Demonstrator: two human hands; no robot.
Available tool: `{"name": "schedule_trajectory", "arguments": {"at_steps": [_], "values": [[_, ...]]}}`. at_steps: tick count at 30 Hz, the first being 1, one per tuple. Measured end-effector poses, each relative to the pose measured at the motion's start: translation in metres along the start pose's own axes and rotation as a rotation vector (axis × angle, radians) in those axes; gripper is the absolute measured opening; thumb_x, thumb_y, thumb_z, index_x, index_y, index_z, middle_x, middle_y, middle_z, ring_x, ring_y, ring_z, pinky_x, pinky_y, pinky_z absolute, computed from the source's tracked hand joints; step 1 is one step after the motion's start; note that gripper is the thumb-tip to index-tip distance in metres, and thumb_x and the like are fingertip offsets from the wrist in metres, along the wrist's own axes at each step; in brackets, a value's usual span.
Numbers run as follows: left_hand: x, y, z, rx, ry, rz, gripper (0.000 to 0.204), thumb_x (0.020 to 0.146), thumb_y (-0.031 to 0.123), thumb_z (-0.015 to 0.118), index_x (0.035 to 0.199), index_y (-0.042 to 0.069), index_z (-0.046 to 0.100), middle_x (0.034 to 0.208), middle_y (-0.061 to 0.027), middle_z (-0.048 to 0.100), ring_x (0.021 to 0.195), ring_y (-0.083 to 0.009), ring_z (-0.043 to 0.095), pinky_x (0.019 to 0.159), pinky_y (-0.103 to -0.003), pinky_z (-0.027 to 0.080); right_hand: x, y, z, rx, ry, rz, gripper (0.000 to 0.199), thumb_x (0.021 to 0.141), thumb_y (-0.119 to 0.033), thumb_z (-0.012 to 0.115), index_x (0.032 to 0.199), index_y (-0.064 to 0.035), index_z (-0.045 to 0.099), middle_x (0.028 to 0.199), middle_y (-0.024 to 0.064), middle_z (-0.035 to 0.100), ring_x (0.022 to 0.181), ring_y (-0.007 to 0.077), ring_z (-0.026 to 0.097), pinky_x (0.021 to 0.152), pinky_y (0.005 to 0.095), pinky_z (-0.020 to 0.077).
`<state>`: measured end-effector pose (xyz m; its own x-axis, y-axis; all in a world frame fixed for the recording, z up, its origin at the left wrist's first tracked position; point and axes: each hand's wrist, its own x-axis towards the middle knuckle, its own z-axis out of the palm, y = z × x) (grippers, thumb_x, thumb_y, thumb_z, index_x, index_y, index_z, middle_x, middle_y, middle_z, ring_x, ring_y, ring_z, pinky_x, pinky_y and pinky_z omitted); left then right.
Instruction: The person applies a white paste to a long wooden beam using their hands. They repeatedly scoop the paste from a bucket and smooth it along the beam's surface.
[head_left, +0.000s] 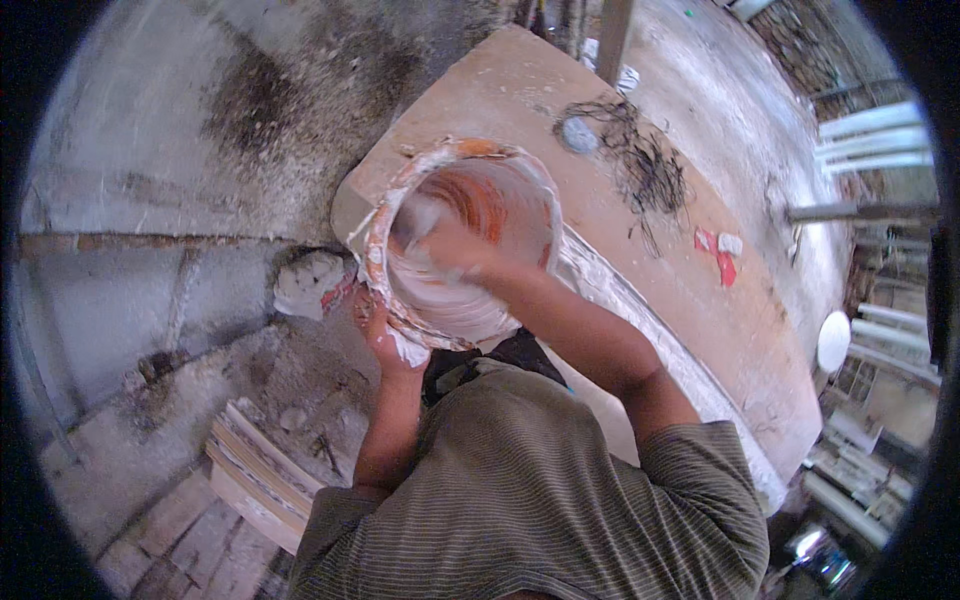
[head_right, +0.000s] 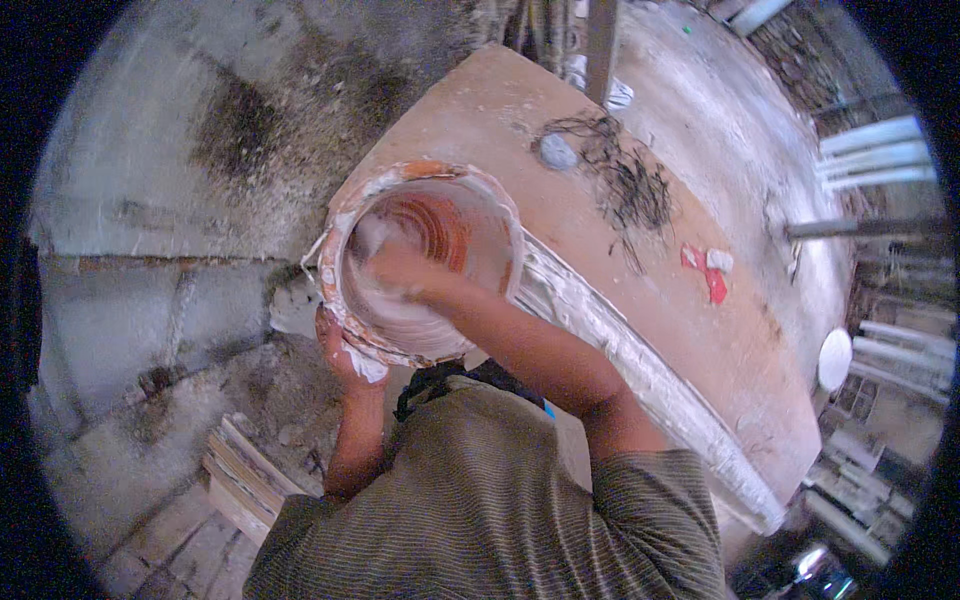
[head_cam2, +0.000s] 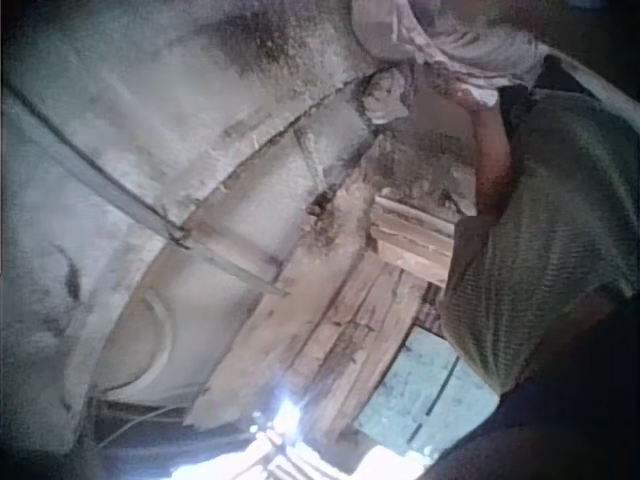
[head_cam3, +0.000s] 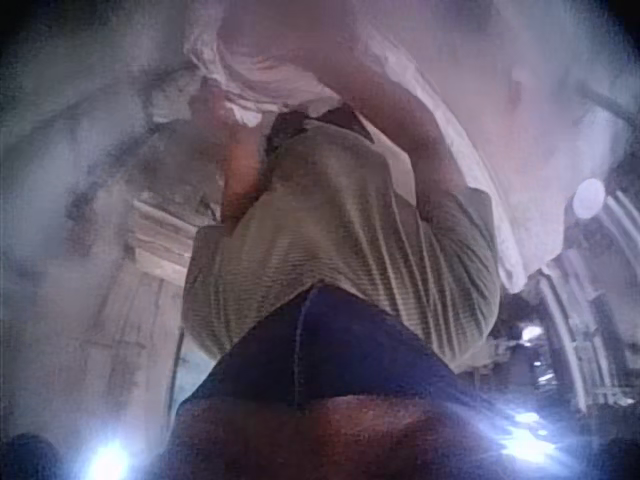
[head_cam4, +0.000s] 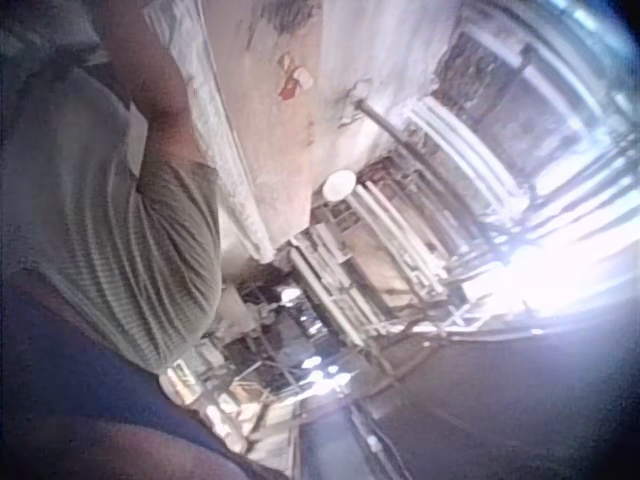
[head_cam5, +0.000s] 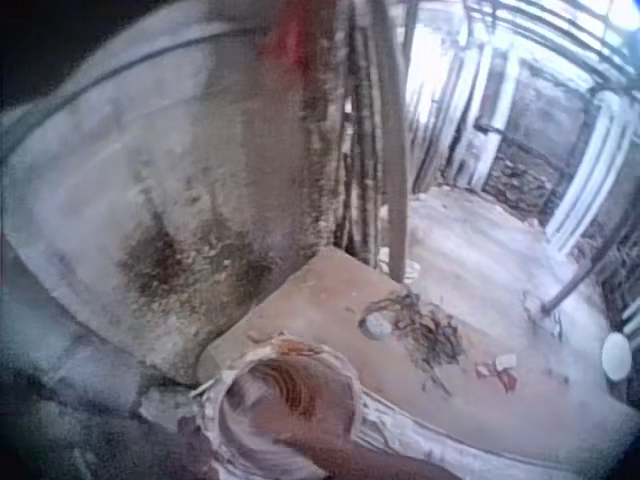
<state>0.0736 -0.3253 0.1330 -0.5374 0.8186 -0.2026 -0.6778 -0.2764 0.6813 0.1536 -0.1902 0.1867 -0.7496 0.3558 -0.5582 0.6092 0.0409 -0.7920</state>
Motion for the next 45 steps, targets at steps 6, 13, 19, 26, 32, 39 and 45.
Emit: {"name": "schedule_trajectory", "arguments": {"at_steps": [6,13,19,26,32,39,45], "values": [[-0.018,-0.01,0.009,0.041,-0.109,0.14,0.036,0.079,0.007,0.063,0.113,0.008,0.048,0.116,-0.0083,0.052,0.109,-0.0261,0.05,0.098,-0.047,0.04,0.001,0.104,0.0,-0.176,0.206,-0.621,0.039,0.084,-0.02,0.057,0.117,0.0004,0.057,0.112,0.0164,0.063,0.104,0.0241,0.058,0.094,0.0355,0.0434],[-0.012,-0.038,0.006,0.367,-0.317,0.4,0.04,0.081,0.017,0.063,0.115,0.003,0.049,0.12,-0.0146,0.053,0.11,-0.0319,0.052,0.095,-0.049,0.043,-0.006,0.073,0.009,-0.423,0.714,-0.782,0.026,0.084,-0.022,0.054,0.098,-0.0019,0.063,0.098,0.0176,0.066,0.099,0.0296,0.062,0.086,0.0406,0.0487],[-0.013,-0.012,0.053,0.319,-0.45,0.283,0.042,0.082,0.023,0.065,0.115,0.002,0.05,0.122,-0.0165,0.052,0.113,-0.0332,0.05,0.097,-0.052,0.042,-0.075,0.108,-0.066,-0.76,0.621,-0.351,0.028,0.081,-0.024,0.055,0.097,-0.0031,0.065,0.092,0.0167,0.067,0.087,0.0326,0.065,0.082,0.0427,0.0505],[-0.005,-0.029,0.035,0.392,-0.504,0.254,0.044,0.084,0.032,0.061,0.118,0.009,0.046,0.129,-0.0135,0.046,0.121,-0.0339,0.043,0.099,-0.056,0.039,-0.107,0.114,-0.052,-0.903,0.644,-0.391,0.032,0.079,-0.028,0.06,0.101,-0.006,0.065,0.096,0.0157,0.067,0.091,0.0304,0.064,0.083,0.0397,0.0508],[-0.013,-0.041,0.051,0.438,-0.662,0.418,0.031,0.083,0.028,0.063,0.103,0.009,0.048,0.114,-0.0141,0.052,0.11,-0.032,0.049,0.096,-0.056,0.042,-0.104,0.112,-0.066,-0.899,0.602,-0.361,0.043,0.078,-0.034,0.061,0.114,-0.0101,0.062,0.115,0.0146,0.062,0.111,0.0306,0.056,0.101,0.0406,0.0414],[-0.025,-0.025,0.108,0.504,-0.469,0.242,0.022,0.073,0.008,0.067,0.071,0.007,0.045,0.076,-0.003,0.052,0.072,-0.0127,0.049,0.073,-0.027,0.041,-0.084,0.156,-0.094,-1.197,0.832,-0.384,0.035,0.083,-0.027,0.055,0.11,-0.0055,0.061,0.111,0.0169,0.063,0.104,0.0324,0.06,0.093,0.0409,0.0469],[-0.037,-0.02,0.127,0.682,-0.698,0.506,0.03,0.076,0.019,0.071,0.064,0.003,0.048,0.083,-0.0107,0.06,0.084,-0.0195,0.055,0.079,-0.034,0.044,-0.048,0.159,-0.06,-0.668,1.12,-0.482,0.04,0.083,-0.031,0.054,0.11,-0.0032,0.061,0.108,0.0192,0.063,0.097,0.0342,0.063,0.088,0.0444,0.0486]]}}
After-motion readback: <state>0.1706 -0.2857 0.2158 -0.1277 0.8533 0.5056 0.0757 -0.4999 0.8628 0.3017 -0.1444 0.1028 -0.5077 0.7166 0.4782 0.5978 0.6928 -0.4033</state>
